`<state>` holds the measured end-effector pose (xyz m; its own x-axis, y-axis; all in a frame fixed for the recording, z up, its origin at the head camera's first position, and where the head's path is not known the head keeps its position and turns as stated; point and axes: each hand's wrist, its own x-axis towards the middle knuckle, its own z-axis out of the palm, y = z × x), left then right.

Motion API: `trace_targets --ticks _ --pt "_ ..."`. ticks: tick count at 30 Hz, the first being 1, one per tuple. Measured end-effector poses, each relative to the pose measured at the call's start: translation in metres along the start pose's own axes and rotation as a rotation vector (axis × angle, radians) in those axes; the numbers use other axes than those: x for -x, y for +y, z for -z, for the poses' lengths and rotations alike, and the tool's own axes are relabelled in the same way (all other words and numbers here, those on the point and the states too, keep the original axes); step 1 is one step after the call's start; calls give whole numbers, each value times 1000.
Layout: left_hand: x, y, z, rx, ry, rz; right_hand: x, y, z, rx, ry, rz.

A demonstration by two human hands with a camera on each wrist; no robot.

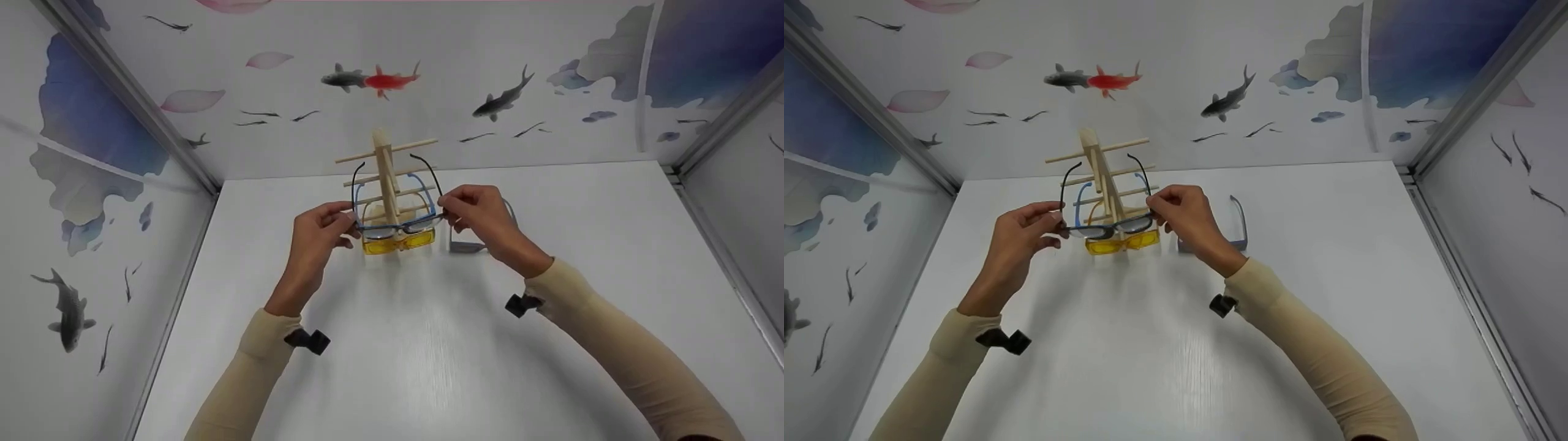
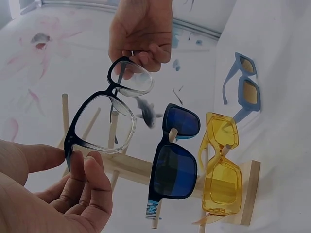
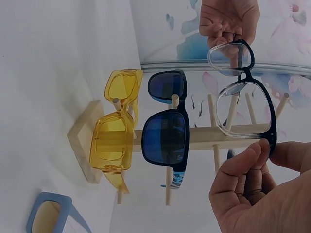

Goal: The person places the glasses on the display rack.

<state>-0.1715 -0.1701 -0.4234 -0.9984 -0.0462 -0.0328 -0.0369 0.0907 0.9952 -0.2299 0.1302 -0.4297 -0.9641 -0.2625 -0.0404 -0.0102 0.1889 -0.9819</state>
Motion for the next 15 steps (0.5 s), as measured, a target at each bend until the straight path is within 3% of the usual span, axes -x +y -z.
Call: trace_targets --ticks 15 --pt "-11 5 1 -17 13 14 -12 -12 -1 -22 10 -40"
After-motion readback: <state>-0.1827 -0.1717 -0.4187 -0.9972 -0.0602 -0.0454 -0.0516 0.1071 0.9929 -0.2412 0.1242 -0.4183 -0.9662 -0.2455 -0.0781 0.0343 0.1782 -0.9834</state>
